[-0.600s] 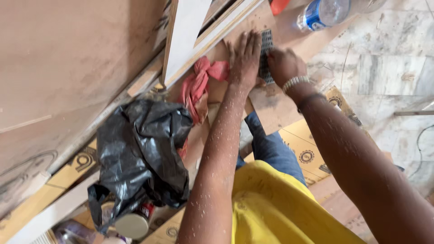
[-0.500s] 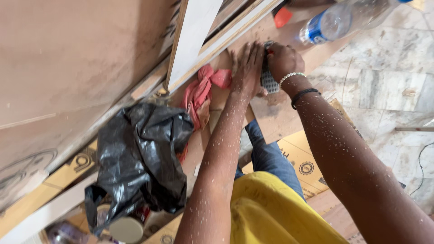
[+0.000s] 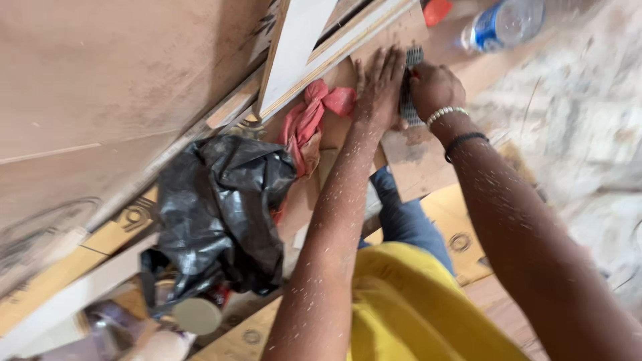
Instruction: The person sands the edge of a wood board using a handheld scraper tool and a metal rasp, then uses a small orange utility tool to scrape or clean a separate small component.
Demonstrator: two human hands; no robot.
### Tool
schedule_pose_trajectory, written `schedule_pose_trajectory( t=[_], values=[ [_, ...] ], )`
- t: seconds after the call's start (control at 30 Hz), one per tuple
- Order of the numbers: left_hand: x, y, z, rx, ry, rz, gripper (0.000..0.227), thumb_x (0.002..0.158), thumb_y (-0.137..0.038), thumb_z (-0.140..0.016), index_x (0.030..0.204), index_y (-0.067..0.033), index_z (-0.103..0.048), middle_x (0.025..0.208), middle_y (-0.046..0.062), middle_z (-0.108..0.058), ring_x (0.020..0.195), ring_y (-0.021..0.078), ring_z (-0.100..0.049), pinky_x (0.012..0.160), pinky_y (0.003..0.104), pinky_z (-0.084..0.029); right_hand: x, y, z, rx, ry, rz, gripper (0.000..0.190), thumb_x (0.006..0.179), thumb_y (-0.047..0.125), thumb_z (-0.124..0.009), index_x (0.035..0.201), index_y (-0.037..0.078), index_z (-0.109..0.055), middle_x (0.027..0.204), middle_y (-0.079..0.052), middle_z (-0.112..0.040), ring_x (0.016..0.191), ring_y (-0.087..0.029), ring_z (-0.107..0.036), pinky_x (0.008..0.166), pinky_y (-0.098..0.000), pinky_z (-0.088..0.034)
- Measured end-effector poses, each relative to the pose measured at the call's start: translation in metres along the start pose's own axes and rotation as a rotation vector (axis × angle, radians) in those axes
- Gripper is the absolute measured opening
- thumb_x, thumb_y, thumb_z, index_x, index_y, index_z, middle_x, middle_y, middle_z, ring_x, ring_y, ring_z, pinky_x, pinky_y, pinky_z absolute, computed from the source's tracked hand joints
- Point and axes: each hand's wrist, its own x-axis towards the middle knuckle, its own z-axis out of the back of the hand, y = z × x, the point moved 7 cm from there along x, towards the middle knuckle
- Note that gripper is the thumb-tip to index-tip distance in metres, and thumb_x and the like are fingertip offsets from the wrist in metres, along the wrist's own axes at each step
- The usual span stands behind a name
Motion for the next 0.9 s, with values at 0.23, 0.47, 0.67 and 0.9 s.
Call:
schedule_pose_trajectory(
  t=[0.23,0.47,0.67,0.9],
  values=[
    [0.025,0.007,-0.032,0.125,-0.310,-0.005,0.095,0.091,-0.010,-0.068,0.164,-0.0114,-0.007,0.173,0.007,-0.012,0.161,0.0293,-0.010,0.128,0.067,-0.007,-0.071,-0.007,0.001,-0.019,0.129,-0.118,0.020,0.103,0.027,-0.060,0.115,0.017,-0.073,0.102,-0.025,-0.068,0.086,-0.044,-0.068,0.078,-0.0543,-0.055],
    [0.034,0.009,-0.045,0.045,-0.405,-0.011,0.089,0.094,-0.009,-0.065,0.163,-0.0131,-0.009,0.172,0.005,-0.013,0.159,0.0275,-0.013,0.127,0.068,-0.007,-0.013,0.000,0.001,-0.009,0.000,-0.031,0.020,0.101,0.026,-0.062,0.115,0.019,-0.074,0.105,-0.020,-0.070,0.091,-0.041,-0.069,0.083,-0.0516,-0.055],
    [0.031,0.005,-0.036,0.033,-0.227,-0.012,0.094,0.089,-0.003,-0.064,0.164,-0.0117,-0.008,0.172,0.006,-0.011,0.159,0.0266,-0.012,0.128,0.065,-0.006,-0.070,-0.009,0.002,-0.033,0.164,-0.171,0.023,0.099,0.030,-0.061,0.116,0.020,-0.073,0.105,-0.021,-0.067,0.086,-0.041,-0.069,0.077,-0.0521,-0.055],
    [0.004,0.001,-0.003,-0.059,-0.044,0.012,0.131,0.064,-0.026,-0.092,0.163,-0.0077,-0.007,0.173,0.006,-0.014,0.162,0.0259,-0.011,0.132,0.060,-0.008,-0.005,-0.006,-0.003,-0.014,0.057,-0.094,0.024,0.106,0.029,-0.056,0.113,0.018,-0.075,0.103,-0.020,-0.073,0.092,-0.040,-0.070,0.082,-0.0513,-0.055]
  ],
)
